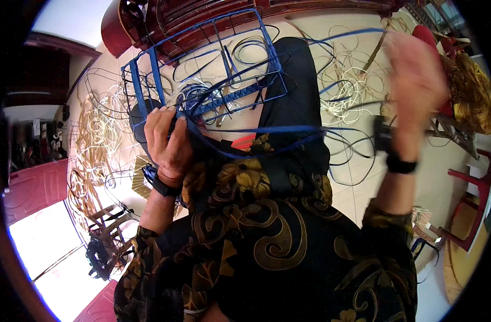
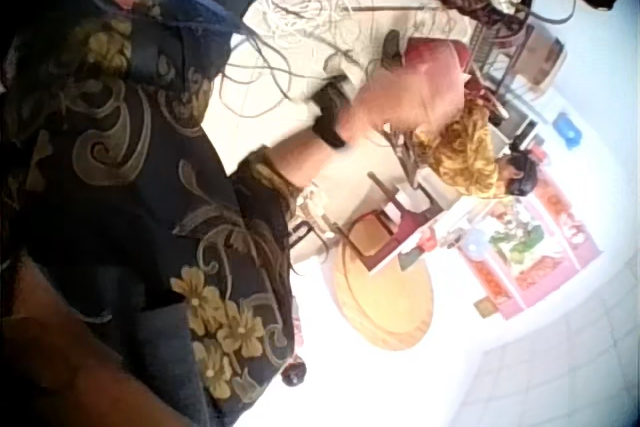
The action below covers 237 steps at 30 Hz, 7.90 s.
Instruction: The person weaves a blue plastic basket by hand, threading blue plastic straps through a metal wire frame and pulling them tight.
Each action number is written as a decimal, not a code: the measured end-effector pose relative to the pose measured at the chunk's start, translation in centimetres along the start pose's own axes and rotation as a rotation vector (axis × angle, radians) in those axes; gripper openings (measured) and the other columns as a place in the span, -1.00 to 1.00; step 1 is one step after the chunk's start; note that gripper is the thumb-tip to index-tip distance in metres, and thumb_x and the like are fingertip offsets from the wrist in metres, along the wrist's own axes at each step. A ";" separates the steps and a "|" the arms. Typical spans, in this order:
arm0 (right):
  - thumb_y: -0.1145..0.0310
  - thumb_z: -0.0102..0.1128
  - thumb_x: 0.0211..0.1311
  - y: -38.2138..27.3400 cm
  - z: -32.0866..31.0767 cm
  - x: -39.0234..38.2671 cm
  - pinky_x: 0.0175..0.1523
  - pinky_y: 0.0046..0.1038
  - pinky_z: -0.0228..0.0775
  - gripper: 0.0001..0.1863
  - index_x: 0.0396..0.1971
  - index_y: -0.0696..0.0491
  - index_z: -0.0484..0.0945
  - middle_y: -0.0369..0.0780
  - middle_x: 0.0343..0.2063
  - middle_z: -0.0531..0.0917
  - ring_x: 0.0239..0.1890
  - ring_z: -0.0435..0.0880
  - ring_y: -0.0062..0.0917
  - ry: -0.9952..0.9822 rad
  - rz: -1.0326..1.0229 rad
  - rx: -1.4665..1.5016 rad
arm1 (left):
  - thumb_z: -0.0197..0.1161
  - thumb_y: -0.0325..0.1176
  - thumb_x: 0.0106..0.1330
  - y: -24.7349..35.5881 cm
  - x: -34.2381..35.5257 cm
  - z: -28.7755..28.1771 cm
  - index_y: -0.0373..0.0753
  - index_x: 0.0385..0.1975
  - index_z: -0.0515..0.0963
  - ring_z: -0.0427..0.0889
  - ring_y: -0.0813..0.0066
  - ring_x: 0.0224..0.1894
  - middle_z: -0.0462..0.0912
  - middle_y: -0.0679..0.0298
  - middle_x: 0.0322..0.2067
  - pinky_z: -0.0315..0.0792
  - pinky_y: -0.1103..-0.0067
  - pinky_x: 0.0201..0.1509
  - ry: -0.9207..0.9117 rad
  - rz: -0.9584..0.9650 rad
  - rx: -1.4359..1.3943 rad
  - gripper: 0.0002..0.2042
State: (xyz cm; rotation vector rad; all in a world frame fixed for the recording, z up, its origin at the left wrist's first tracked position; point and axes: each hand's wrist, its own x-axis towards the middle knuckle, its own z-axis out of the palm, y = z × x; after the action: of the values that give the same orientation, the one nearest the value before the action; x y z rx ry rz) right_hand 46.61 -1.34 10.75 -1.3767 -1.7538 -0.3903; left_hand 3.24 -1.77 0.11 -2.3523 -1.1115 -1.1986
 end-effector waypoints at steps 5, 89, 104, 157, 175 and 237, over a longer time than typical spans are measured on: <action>0.46 0.16 0.39 21.1 -31.6 -6.2 0.16 -0.46 0.47 -0.75 0.00 0.14 0.68 -0.24 -0.05 0.71 0.01 0.66 -0.51 0.143 0.489 -0.728 | 0.28 -0.63 -0.05 -0.2 0.7 0.5 -0.28 -0.32 0.62 0.62 0.05 -0.04 0.64 0.07 -0.12 0.52 0.14 0.10 0.055 0.051 -0.038 -0.76; 0.16 0.44 0.07 -11.8 11.5 -1.2 0.27 -0.22 0.20 -0.58 -0.07 0.00 0.64 -0.24 -0.20 0.70 -0.01 0.60 -0.38 -0.444 -0.263 0.150 | 0.30 -0.63 -0.03 0.1 0.0 1.2 -0.25 -0.36 0.65 0.63 0.09 -0.03 0.66 0.11 -0.14 0.50 0.10 0.14 0.135 -0.019 -0.034 -0.79; 0.41 0.13 0.41 19.5 -29.3 -6.2 0.07 -0.43 0.53 -0.72 0.03 0.12 0.66 -0.22 -0.14 0.72 -0.07 0.69 -0.50 0.101 0.390 -0.813 | 0.32 -0.67 -0.01 0.3 0.1 0.4 -0.26 -0.29 0.65 0.62 0.04 0.01 0.65 0.09 -0.09 0.48 0.05 0.21 0.047 -0.031 -0.067 -0.74; 0.34 0.13 0.46 -18.7 12.9 -1.5 -0.45 -0.63 0.37 -0.78 -0.40 0.13 0.53 -0.35 -0.63 0.57 -0.61 0.57 -0.70 -1.224 0.975 1.357 | 0.42 -0.61 0.11 -2.6 -1.1 -1.0 -0.23 -0.28 0.60 0.57 0.10 0.05 0.64 0.19 -0.10 0.42 0.26 0.22 0.079 -0.229 0.028 -0.78; 0.24 -0.05 0.57 -19.7 13.1 3.6 -0.53 -0.67 0.27 -0.69 -0.45 0.03 0.38 -0.47 -0.60 0.42 -0.66 0.38 -0.82 -1.160 1.359 1.632 | 0.33 -0.63 0.16 -0.5 -3.7 -4.4 -0.21 -0.20 0.67 0.52 0.01 0.23 0.65 0.06 0.07 0.38 0.26 0.29 -0.082 -0.251 -0.004 -0.77; 0.24 0.19 0.32 -20.8 15.6 -4.6 -0.35 -0.09 0.48 -0.74 -0.49 0.10 0.60 -0.02 -0.60 0.63 -0.46 0.67 -0.05 -1.006 0.100 0.455 | 0.40 -0.57 0.06 -7.5 11.0 -2.0 -0.24 -0.42 0.60 0.45 0.21 0.22 0.56 0.19 -0.18 -0.12 0.09 0.52 -0.884 0.209 -0.320 -0.86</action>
State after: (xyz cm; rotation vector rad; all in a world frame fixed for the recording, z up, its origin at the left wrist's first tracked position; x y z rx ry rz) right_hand 21.35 -0.74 3.20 -1.3887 -2.3144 0.8669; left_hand 0.57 7.76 9.23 -3.2701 -0.8680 -0.2282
